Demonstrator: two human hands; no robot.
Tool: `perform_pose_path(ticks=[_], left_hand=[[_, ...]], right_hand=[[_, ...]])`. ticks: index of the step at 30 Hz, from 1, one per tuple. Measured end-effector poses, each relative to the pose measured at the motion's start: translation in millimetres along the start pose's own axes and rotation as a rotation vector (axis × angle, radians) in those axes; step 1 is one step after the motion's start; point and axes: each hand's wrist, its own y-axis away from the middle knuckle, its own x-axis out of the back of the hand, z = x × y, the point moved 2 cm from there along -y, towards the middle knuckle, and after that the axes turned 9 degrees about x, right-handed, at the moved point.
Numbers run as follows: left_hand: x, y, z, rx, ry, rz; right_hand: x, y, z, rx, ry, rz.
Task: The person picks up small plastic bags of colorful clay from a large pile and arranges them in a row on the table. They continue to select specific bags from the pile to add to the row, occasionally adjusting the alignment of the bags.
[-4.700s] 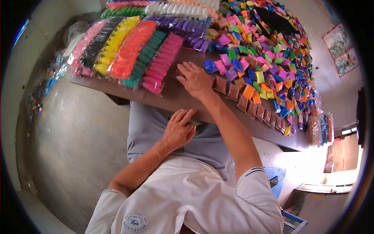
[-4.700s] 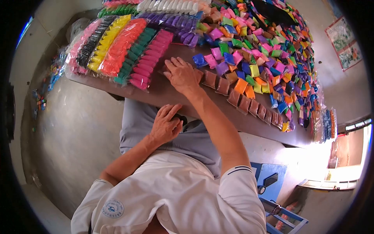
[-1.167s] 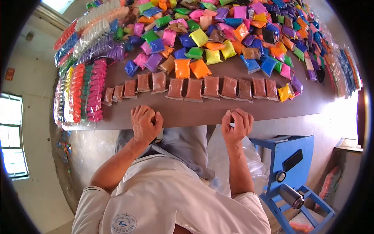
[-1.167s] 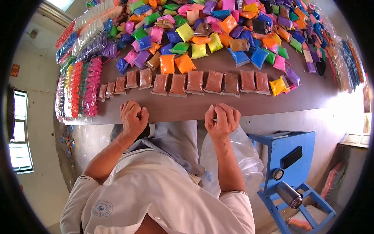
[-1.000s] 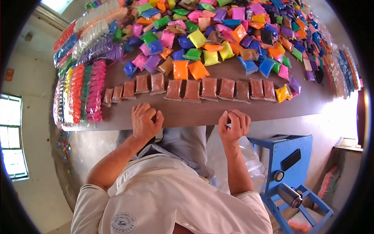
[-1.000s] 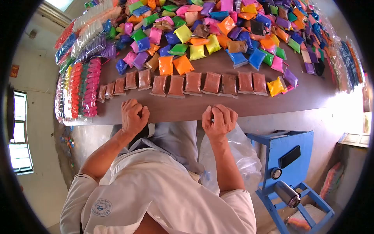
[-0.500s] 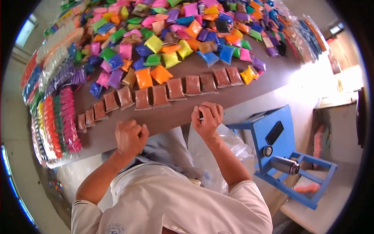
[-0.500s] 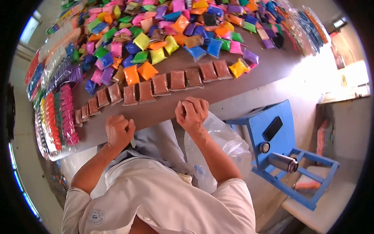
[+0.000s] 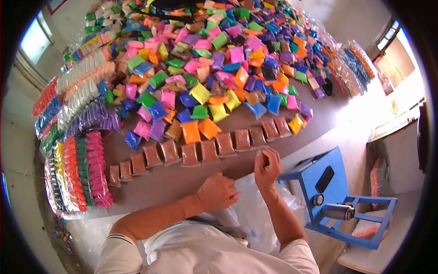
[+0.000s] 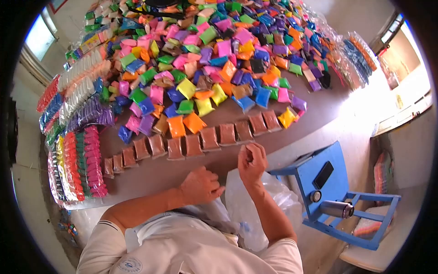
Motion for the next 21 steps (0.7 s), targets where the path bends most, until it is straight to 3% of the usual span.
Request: perform_pose_path(ticks=[14, 21], left_hand=[[-4.3, 7.8, -6.6, -0.125, 0.154, -0.072], [3.6, 9.1, -20.8, -0.075, 0.450, -0.050]], right_hand=[[-8.4, -1.4, -5.4, -0.070, 0.168, -0.124], [-6.5, 2.5, 2.4, -0.063, 0.304, -0.233]])
